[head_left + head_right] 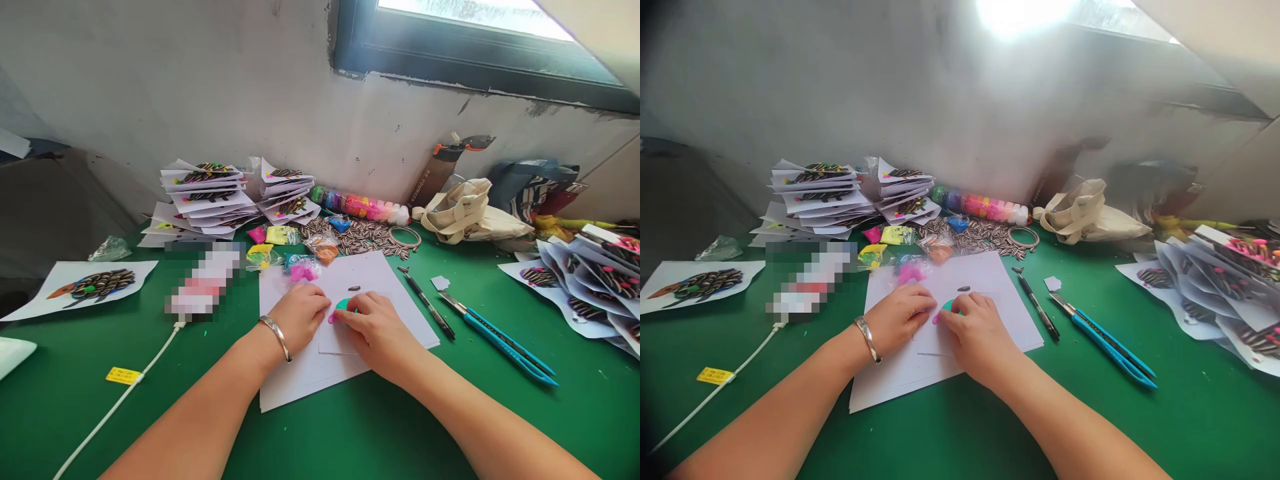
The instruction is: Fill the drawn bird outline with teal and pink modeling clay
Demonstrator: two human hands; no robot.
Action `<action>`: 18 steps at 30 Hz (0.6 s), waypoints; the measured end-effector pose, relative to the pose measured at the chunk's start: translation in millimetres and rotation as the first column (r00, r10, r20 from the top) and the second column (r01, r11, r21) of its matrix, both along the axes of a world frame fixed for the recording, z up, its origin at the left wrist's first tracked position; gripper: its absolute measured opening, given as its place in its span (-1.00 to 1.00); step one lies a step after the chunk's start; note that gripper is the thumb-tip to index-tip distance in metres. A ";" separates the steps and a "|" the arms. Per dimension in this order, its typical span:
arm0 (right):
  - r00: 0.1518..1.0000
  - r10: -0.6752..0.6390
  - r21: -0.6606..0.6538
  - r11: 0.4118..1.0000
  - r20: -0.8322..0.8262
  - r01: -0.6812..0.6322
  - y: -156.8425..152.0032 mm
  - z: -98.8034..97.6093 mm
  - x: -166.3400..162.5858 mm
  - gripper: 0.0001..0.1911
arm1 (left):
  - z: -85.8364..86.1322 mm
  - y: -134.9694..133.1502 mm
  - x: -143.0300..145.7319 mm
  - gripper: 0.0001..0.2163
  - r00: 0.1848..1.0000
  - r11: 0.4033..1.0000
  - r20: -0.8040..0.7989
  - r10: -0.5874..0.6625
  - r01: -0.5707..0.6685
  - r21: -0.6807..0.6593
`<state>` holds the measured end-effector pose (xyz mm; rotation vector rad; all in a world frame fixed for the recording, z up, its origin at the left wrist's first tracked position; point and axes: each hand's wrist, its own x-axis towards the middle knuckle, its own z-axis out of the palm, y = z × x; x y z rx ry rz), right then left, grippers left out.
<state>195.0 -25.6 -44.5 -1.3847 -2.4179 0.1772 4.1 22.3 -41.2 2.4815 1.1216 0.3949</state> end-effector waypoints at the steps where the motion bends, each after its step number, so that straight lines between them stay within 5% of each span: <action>1: 1.000 0.004 0.002 1.000 0.023 -0.004 0.1 -0.4 -0.5 -0.64 | 0.0 0.0 0.0 -0.79 1.000 1.000 0.000 0.000 0.000 -0.001; 18: 0.998 0.035 -0.017 0.999 0.050 -0.035 0.1 3.9 0.9 -0.58 | 0.4 0.6 0.5 -0.78 1.000 1.000 -0.018 0.002 -0.002 0.006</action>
